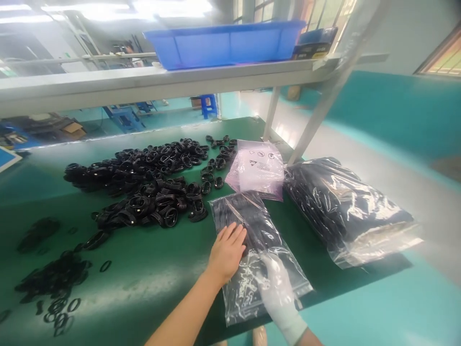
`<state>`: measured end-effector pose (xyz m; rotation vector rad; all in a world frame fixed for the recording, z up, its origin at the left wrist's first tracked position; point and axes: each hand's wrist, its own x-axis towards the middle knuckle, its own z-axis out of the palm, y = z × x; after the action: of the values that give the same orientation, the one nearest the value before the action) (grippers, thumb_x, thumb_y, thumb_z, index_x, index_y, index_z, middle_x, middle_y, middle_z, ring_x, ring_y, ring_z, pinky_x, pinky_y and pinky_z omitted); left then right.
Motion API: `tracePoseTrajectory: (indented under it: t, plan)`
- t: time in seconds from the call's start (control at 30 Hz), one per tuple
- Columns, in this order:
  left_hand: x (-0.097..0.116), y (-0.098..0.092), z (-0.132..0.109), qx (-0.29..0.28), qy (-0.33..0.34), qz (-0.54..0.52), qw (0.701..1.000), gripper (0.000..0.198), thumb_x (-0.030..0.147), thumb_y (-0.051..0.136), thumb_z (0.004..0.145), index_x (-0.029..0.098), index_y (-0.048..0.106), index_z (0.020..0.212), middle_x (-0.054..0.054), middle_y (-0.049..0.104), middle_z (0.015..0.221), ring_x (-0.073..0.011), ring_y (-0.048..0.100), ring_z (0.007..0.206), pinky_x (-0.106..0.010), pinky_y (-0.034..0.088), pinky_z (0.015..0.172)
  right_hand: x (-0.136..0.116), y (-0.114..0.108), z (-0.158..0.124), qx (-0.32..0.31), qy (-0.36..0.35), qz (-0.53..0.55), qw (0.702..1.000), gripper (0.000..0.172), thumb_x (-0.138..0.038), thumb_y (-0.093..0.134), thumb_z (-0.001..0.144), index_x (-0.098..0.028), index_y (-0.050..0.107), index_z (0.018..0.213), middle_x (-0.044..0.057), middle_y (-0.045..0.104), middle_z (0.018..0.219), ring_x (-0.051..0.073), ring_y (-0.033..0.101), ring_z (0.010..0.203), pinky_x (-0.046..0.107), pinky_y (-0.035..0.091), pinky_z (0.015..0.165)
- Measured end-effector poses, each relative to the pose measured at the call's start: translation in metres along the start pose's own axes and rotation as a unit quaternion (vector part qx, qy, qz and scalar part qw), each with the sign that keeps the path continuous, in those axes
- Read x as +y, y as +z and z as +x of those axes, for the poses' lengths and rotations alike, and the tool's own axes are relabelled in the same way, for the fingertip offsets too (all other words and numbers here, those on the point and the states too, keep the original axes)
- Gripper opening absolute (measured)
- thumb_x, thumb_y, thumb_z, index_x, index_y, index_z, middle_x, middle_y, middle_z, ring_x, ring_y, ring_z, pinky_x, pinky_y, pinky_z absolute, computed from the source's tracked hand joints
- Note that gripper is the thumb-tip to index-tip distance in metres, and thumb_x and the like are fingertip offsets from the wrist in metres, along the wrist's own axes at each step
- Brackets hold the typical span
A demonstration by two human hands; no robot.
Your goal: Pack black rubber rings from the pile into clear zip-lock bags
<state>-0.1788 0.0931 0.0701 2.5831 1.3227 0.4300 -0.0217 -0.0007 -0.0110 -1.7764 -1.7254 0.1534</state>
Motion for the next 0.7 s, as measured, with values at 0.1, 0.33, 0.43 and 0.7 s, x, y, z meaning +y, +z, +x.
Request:
tracePoseTrajectory:
  t: [0.1, 0.33, 0.43, 0.7]
  plan:
    - [-0.003, 0.010, 0.003, -0.063, 0.068, 0.035, 0.995, 0.052, 0.035, 0.035, 0.087, 0.022, 0.022, 0.136, -0.004, 0.029, 0.141, -0.0204, 0.021, 0.131, -0.043, 0.019, 0.108, 0.004, -0.003, 0.007, -0.033, -0.045, -0.003, 0.998, 0.049, -0.029, 0.047, 0.079, -0.015, 0.037, 0.125, 0.013, 0.051, 0.119, 0.026, 0.047, 0.111, 0.044, 0.043, 0.089]
    - [-0.009, 0.019, 0.004, -0.092, 0.077, 0.055, 0.991, 0.056, 0.035, 0.032, 0.089, 0.023, 0.009, 0.138, -0.004, 0.016, 0.145, -0.0189, 0.012, 0.133, -0.042, 0.013, 0.110, -0.001, -0.001, 0.015, -0.098, -0.027, -0.063, 0.993, 0.054, -0.032, 0.048, 0.078, -0.020, 0.036, 0.129, 0.011, 0.049, 0.124, 0.026, 0.048, 0.112, 0.041, 0.045, 0.088]
    - [-0.007, 0.020, 0.006, -0.099, 0.071, 0.050, 0.991, 0.056, 0.035, 0.033, 0.088, 0.023, 0.010, 0.138, -0.004, 0.016, 0.145, -0.0194, 0.011, 0.133, -0.043, 0.013, 0.109, -0.003, 0.000, 0.016, -0.111, -0.003, -0.065, 0.992, 0.051, -0.029, 0.047, 0.078, -0.020, 0.039, 0.127, 0.011, 0.049, 0.125, 0.025, 0.049, 0.112, 0.040, 0.046, 0.088]
    - [-0.018, -0.011, 0.010, -0.037, -0.006, 0.032, 0.999, 0.045, 0.026, 0.026, 0.090, 0.024, 0.023, 0.135, -0.001, 0.027, 0.142, -0.0156, 0.018, 0.132, -0.039, 0.019, 0.109, 0.006, -0.004, 0.006, -0.054, -0.062, -0.017, 0.996, 0.043, -0.029, 0.044, 0.081, -0.019, 0.042, 0.123, 0.010, 0.056, 0.115, 0.024, 0.053, 0.106, 0.041, 0.048, 0.085]
